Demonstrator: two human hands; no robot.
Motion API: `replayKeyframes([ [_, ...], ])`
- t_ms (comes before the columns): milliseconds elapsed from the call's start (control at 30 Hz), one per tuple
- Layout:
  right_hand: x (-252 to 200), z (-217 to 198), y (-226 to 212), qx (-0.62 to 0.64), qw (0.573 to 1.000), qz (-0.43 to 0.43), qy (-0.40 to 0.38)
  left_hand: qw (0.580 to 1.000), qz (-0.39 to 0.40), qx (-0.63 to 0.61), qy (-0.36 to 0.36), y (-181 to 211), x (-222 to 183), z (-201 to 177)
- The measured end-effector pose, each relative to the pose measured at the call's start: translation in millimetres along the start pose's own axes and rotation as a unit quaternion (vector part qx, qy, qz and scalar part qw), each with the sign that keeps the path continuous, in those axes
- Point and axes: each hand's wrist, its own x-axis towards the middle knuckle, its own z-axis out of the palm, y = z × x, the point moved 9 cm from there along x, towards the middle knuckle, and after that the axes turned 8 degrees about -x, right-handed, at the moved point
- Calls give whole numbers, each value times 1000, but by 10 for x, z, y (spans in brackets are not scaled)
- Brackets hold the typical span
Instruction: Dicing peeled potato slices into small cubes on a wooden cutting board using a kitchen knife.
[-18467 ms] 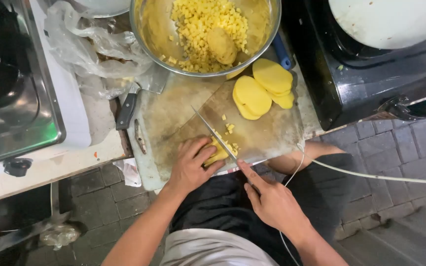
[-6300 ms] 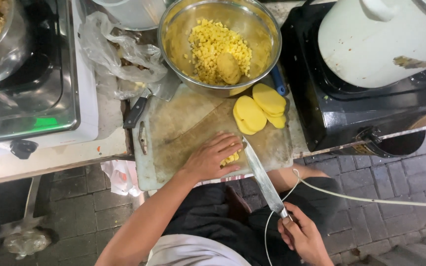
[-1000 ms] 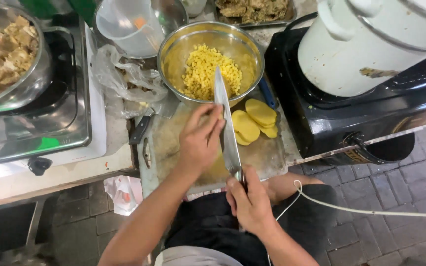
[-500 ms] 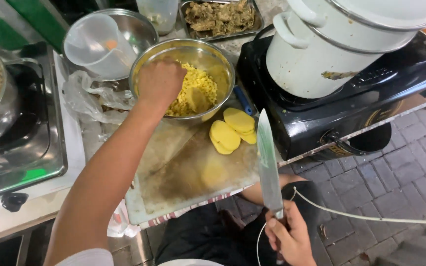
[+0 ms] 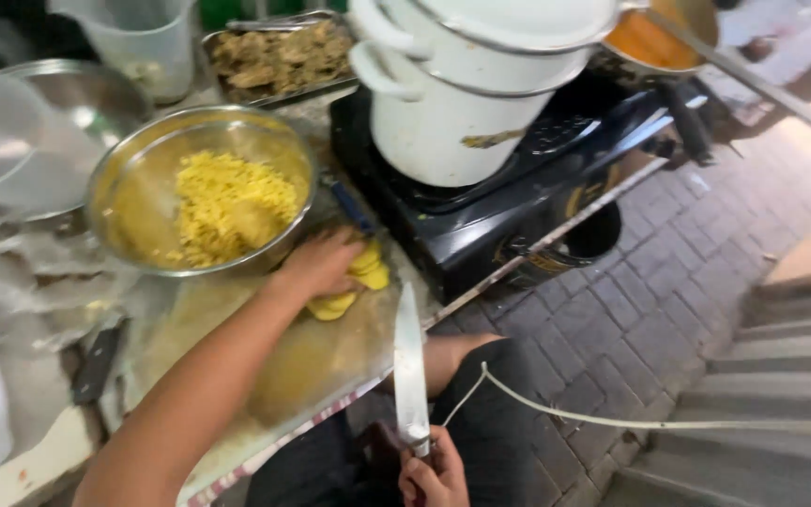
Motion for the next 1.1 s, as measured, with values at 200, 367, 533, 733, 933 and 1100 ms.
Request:
replayKeyframes([
  [200, 55, -26, 150, -2, 992, 118, 40, 974, -156, -64, -152, -139, 133, -72],
  [367, 30, -1, 162, -8, 986, 152, 62, 977, -128, -5, -168, -5, 152, -110],
  [533, 83, -156, 330, -24, 991, 124, 54, 968, -142, -18, -206, 126, 82, -117],
  [733, 42, -237, 365, -34, 976, 155, 151, 972, -122, 3, -201, 185, 70, -145],
  [933, 72, -119, 304, -16, 981, 168, 96, 965, -67, 129, -219, 344, 92, -11],
  [1100, 47, -141, 313, -14, 977, 166, 134, 984, -8, 116, -136, 304, 162, 153],
])
